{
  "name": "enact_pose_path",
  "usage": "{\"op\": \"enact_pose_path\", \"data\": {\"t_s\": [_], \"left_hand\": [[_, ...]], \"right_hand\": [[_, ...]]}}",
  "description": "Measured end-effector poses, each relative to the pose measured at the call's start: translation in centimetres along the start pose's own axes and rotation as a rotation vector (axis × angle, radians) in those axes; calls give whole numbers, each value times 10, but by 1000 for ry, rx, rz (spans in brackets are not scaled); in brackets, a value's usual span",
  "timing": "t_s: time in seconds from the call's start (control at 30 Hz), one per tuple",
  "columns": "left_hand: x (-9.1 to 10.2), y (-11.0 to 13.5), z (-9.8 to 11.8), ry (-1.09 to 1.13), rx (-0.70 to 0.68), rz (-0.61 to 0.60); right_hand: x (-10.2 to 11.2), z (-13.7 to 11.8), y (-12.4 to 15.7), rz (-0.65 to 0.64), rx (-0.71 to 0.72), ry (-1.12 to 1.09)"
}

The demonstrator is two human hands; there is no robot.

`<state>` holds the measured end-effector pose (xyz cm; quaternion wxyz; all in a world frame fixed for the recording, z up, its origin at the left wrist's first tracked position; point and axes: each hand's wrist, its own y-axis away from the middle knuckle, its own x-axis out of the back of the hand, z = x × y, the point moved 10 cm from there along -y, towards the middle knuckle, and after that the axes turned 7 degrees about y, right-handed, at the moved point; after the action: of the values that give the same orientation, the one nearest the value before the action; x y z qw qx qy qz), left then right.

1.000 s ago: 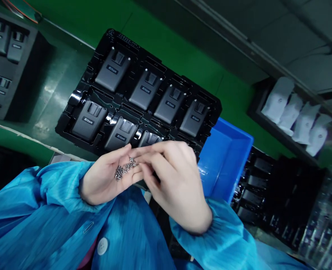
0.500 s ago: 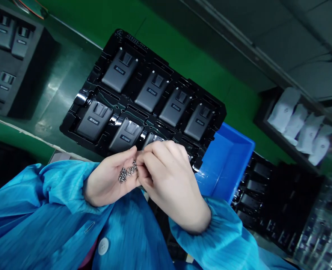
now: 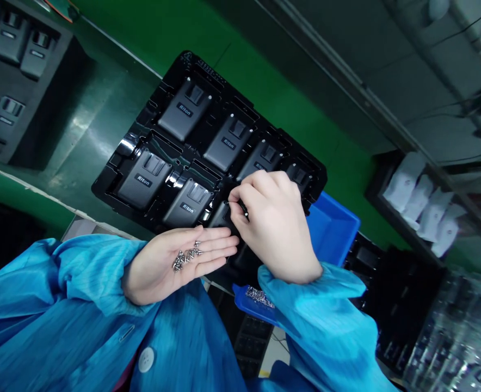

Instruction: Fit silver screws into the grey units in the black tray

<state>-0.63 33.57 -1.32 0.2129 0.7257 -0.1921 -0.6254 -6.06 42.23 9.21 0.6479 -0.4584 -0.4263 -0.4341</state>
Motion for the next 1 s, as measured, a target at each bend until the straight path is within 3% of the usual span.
{"op": "enact_pose_path", "data": {"t_s": [0.37,0.6,0.77,1.0], "left_hand": [[2,-3,9,16,-54,13],[2,-2,10,34,-53,29],[1,-2,10,38,-54,26],[1,-1,10,28,-64,23]], "right_hand": [[-5,-17,-8,-97,146,107],[-4,-19,3,-98,153,24],[-3,-9,13,-69,58,-53],[-3,-8,16,-64,67,-33]]}}
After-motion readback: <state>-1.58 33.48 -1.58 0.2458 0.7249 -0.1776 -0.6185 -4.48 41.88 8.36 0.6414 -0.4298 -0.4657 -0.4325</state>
